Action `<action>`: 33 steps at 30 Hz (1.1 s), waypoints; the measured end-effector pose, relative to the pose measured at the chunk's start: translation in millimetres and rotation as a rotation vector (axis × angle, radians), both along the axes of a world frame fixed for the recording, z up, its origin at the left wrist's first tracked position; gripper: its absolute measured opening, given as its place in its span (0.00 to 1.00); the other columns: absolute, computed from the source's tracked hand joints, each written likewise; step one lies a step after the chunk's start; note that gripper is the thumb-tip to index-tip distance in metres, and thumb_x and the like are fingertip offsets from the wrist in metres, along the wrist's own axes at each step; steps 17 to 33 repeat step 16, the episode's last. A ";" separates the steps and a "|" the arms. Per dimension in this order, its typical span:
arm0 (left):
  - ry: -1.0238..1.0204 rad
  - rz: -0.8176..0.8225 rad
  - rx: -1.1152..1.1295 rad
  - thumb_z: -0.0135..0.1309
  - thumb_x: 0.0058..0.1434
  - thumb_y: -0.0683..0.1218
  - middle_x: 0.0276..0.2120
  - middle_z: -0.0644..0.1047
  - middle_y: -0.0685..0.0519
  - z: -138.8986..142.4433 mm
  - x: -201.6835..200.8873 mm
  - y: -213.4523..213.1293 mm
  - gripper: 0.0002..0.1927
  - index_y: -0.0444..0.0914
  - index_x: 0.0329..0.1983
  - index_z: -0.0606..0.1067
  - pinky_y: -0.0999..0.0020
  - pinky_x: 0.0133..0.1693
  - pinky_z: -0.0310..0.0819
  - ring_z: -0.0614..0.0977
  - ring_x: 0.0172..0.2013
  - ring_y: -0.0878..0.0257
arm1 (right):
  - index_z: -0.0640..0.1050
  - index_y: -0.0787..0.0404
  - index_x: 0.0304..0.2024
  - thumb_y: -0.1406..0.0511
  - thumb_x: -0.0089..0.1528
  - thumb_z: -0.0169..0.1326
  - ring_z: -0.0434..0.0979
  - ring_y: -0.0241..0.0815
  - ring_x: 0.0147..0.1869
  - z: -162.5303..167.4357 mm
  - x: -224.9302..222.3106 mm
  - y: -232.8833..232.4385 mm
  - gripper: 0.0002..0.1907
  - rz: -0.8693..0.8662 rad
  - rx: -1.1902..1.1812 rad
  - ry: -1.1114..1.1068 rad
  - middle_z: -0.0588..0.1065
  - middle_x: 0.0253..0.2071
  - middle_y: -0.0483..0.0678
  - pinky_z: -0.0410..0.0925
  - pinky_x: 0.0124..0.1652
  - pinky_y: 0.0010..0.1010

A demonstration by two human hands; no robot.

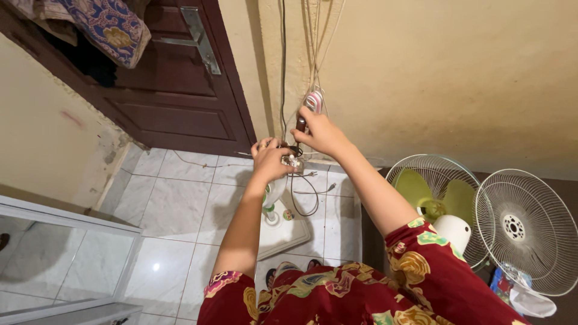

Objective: The person services a ceiling fan hanging from the ceiling. They unscrew and detach the motor housing by hand, wipe components with a tissue, handle the fan blades and cage, and use a screwdriver to work on the motor parts while holding the assembly steady.

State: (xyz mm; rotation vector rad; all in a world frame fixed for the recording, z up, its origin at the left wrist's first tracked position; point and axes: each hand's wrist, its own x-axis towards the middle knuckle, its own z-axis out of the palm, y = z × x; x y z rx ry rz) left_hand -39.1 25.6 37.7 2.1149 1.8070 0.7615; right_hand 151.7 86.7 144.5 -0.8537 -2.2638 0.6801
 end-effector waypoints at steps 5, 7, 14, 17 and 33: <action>0.003 -0.005 -0.005 0.74 0.33 0.57 0.53 0.76 0.62 2.0 -0.1 0.6 0.24 0.55 0.38 0.85 0.45 0.64 0.43 0.65 0.64 0.54 | 0.69 0.63 0.48 0.68 0.66 0.58 0.82 0.41 0.37 -10.3 2.4 5.4 0.12 0.129 -0.120 0.087 0.78 0.36 0.51 0.74 0.38 0.35; 0.016 -0.005 0.000 0.74 0.33 0.57 0.52 0.76 0.62 2.2 0.1 0.9 0.24 0.56 0.38 0.85 0.45 0.64 0.44 0.65 0.64 0.54 | 0.68 0.64 0.50 0.73 0.63 0.54 0.80 0.41 0.41 -10.8 9.3 12.6 0.14 0.266 -0.212 0.111 0.78 0.41 0.50 0.73 0.39 0.34; 0.008 -0.015 -0.004 0.74 0.33 0.58 0.52 0.76 0.62 -2.3 0.1 3.1 0.24 0.56 0.38 0.85 0.45 0.64 0.43 0.65 0.64 0.54 | 0.68 0.64 0.51 0.74 0.65 0.47 0.82 0.40 0.43 4.6 21.0 17.8 0.11 0.358 -0.417 -0.086 0.79 0.42 0.51 0.77 0.39 0.32; 0.023 -0.010 -0.012 0.74 0.33 0.58 0.52 0.76 0.62 -4.2 0.0 4.4 0.24 0.56 0.38 0.85 0.44 0.64 0.43 0.64 0.64 0.54 | 0.70 0.64 0.50 0.71 0.66 0.52 0.84 0.44 0.39 14.8 19.9 12.1 0.10 0.223 -0.340 -0.206 0.82 0.42 0.53 0.76 0.39 0.32; 0.023 -0.010 -0.012 0.74 0.33 0.58 0.52 0.76 0.62 -4.2 0.0 4.4 0.24 0.56 0.38 0.85 0.44 0.64 0.43 0.64 0.64 0.54 | 0.70 0.64 0.50 0.71 0.66 0.52 0.84 0.44 0.39 14.8 19.9 12.1 0.10 0.223 -0.340 -0.206 0.82 0.42 0.53 0.76 0.39 0.32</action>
